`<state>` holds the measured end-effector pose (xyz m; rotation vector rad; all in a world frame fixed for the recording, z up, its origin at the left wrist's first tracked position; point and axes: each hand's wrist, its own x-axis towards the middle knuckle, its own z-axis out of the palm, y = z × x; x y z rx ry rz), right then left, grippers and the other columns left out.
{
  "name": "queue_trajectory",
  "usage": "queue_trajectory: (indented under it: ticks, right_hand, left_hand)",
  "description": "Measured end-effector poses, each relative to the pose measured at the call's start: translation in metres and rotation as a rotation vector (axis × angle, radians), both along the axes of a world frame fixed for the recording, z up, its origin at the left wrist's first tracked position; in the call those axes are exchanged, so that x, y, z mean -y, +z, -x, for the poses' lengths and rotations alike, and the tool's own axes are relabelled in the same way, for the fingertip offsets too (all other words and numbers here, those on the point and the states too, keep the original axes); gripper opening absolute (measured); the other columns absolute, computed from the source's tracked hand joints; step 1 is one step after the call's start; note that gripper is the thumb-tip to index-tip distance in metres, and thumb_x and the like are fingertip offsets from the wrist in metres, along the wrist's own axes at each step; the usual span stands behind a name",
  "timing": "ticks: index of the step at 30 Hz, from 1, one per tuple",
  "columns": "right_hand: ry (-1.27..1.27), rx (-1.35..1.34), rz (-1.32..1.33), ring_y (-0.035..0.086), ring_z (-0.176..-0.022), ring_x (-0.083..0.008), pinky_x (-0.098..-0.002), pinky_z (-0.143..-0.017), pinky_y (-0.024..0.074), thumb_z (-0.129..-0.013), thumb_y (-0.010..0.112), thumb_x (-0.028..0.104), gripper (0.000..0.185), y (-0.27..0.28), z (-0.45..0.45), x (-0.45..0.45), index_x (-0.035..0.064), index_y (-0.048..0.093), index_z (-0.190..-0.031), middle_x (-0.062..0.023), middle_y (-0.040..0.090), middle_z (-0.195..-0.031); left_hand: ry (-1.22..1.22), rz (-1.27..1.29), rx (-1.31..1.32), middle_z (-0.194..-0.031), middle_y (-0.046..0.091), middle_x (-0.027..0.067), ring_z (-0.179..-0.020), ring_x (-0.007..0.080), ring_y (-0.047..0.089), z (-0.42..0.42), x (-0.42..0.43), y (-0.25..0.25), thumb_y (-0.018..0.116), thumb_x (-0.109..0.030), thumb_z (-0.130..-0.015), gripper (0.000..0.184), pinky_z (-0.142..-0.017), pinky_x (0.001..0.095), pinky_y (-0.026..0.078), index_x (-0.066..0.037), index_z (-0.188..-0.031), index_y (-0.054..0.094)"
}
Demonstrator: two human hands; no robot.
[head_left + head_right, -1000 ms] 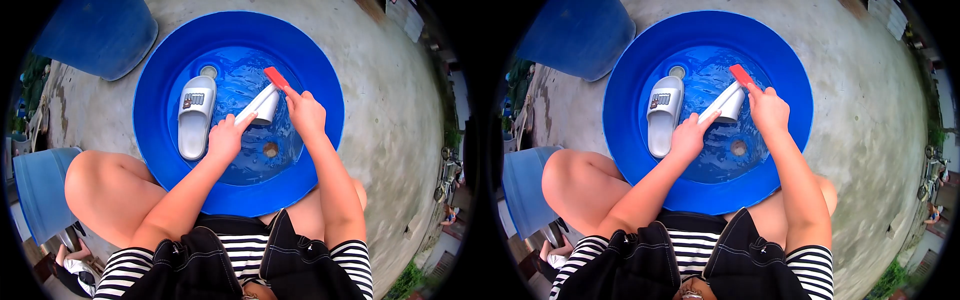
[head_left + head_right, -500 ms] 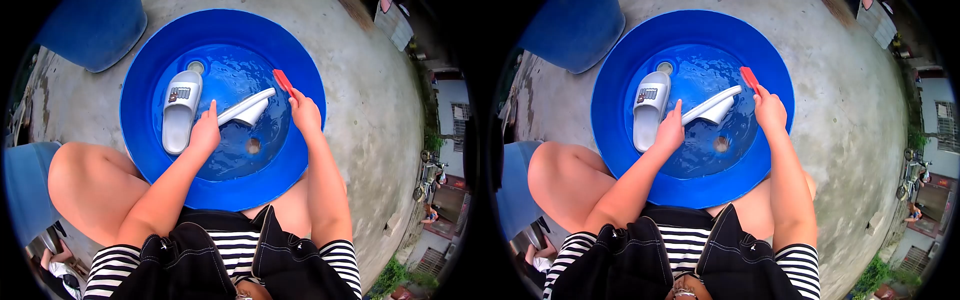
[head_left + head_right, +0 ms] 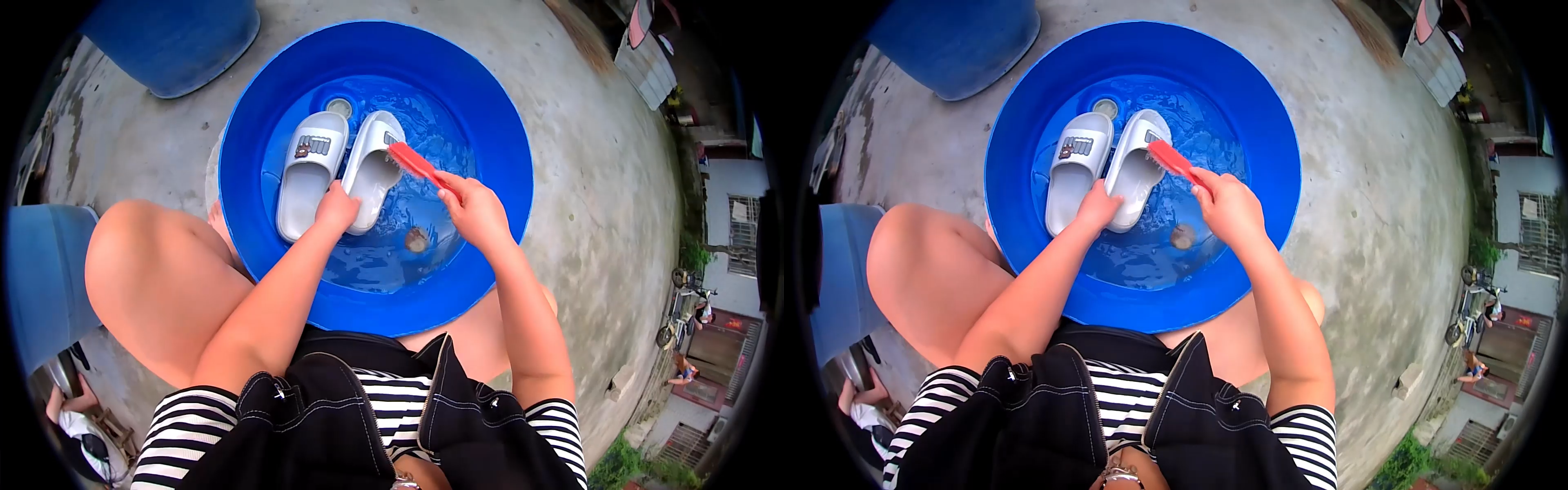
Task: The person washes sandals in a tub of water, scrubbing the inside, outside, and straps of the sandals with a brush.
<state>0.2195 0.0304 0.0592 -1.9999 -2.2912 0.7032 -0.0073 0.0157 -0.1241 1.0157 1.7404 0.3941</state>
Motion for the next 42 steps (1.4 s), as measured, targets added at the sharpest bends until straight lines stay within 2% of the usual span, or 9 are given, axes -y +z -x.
queue_trajectory:
  ticks: [8,11,14,20,26,29,31,34,42]
  right_hand:
    - [-0.258,-0.018,-0.125,0.069,-0.106,-0.0375,-0.0474,-0.089,0.0546,-0.101,0.061,0.032,0.044,-0.06,-0.038,-0.015,0.0101,0.061,-0.139,-0.0182,0.071,-0.11]
    - [-0.187,0.111,-0.143,0.069,-0.107,-0.0367,-0.0489,-0.088,0.0556,-0.101,0.06,0.032,0.039,-0.05,-0.023,-0.02,0.0081,0.064,-0.131,-0.0199,0.069,-0.115]
    - [-0.15,0.206,0.016,0.069,-0.107,-0.0371,-0.0491,-0.088,0.0563,-0.1,0.061,0.032,0.034,-0.056,-0.023,-0.025,0.0063,0.066,-0.122,-0.0198,0.07,-0.115]
    - [-0.056,0.388,0.37,0.068,-0.118,-0.0354,-0.0459,-0.094,0.0569,-0.091,0.063,0.016,0.046,-0.095,-0.008,-0.018,0.0001,0.051,-0.132,-0.0211,0.065,-0.13]
    - [-0.317,0.194,0.139,0.071,-0.106,-0.0391,-0.0485,-0.089,0.0567,-0.095,0.064,0.035,0.045,-0.052,-0.03,-0.045,-0.0011,0.058,-0.121,-0.0223,0.074,-0.11]
    - [-0.368,0.063,-0.027,0.072,-0.093,-0.0322,-0.0453,-0.081,0.0553,-0.093,0.07,0.041,0.048,-0.047,-0.039,-0.059,0.0017,0.061,-0.119,-0.0143,0.074,-0.103]
    - [-0.436,-0.543,-0.061,0.072,-0.098,-0.0273,-0.0394,-0.085,0.0555,-0.091,0.075,0.05,0.059,-0.042,-0.038,-0.064,0.0004,0.062,-0.12,-0.0157,0.074,-0.104]
    - [-0.399,-0.894,-0.129,0.068,-0.098,-0.0205,-0.0355,-0.086,0.0536,-0.087,0.082,0.047,0.061,-0.034,-0.022,-0.058,-0.0005,0.061,-0.121,-0.0126,0.072,-0.106]
    - [-0.446,-0.936,-0.184,0.062,-0.09,-0.0141,-0.0318,-0.08,0.051,-0.09,0.075,0.026,0.04,-0.025,-0.03,-0.043,-0.0004,0.062,-0.118,-0.0067,0.068,-0.101]
  left_hand:
    - [-0.233,-0.735,-0.686,-0.141,0.049,0.029,-0.127,0.044,0.054,-0.023,0.017,0.056,0.078,-0.026,-0.089,0.08,-0.111,0.0458,0.043,0.006,-0.151,0.038]
    - [0.028,-0.213,0.201,-0.134,0.058,0.0231,-0.123,0.0362,0.057,-0.026,-0.015,0.051,0.076,-0.046,-0.091,0.074,-0.109,0.0438,0.046,0.007,-0.137,0.055]
    - [0.372,0.12,0.611,-0.145,0.052,0.0219,-0.131,0.0336,0.055,-0.038,-0.047,0.042,0.076,-0.05,-0.092,0.087,-0.11,0.04,0.045,0.006,-0.148,0.042]
    - [0.705,0.067,0.914,-0.148,0.053,0.017,-0.137,0.0343,0.05,-0.076,-0.102,-0.004,0.07,-0.036,-0.099,0.06,-0.121,0.0456,0.033,-0.001,-0.144,0.049]
    - [0.893,0.164,1.236,-0.133,0.06,0.0168,-0.129,0.0331,0.057,-0.059,-0.098,0.035,0.052,-0.019,-0.099,0.035,-0.116,0.0498,0.042,0.0,-0.128,0.054]
    - [0.772,0.117,1.227,-0.129,0.062,0.0153,-0.126,0.0314,0.06,-0.055,-0.08,0.071,0.049,-0.022,-0.099,0.035,-0.113,0.0504,0.045,-0.002,-0.128,0.054]
    - [0.61,0.069,1.232,-0.132,0.063,0.012,-0.126,0.0283,0.061,-0.055,-0.067,0.097,0.048,-0.033,-0.105,0.041,-0.111,0.0477,0.047,-0.005,-0.135,0.053]
    - [0.39,-0.128,1.069,-0.138,0.061,0.01,-0.126,0.0253,0.059,-0.063,-0.052,0.122,0.052,-0.046,-0.107,0.053,-0.109,0.0432,0.048,-0.007,-0.143,0.05]
    - [-0.034,0.002,0.522,-0.111,0.069,0.012,-0.095,0.0226,0.07,-0.01,-0.052,0.148,0.065,-0.055,-0.099,0.056,-0.09,0.0392,0.058,-0.001,-0.118,0.065]
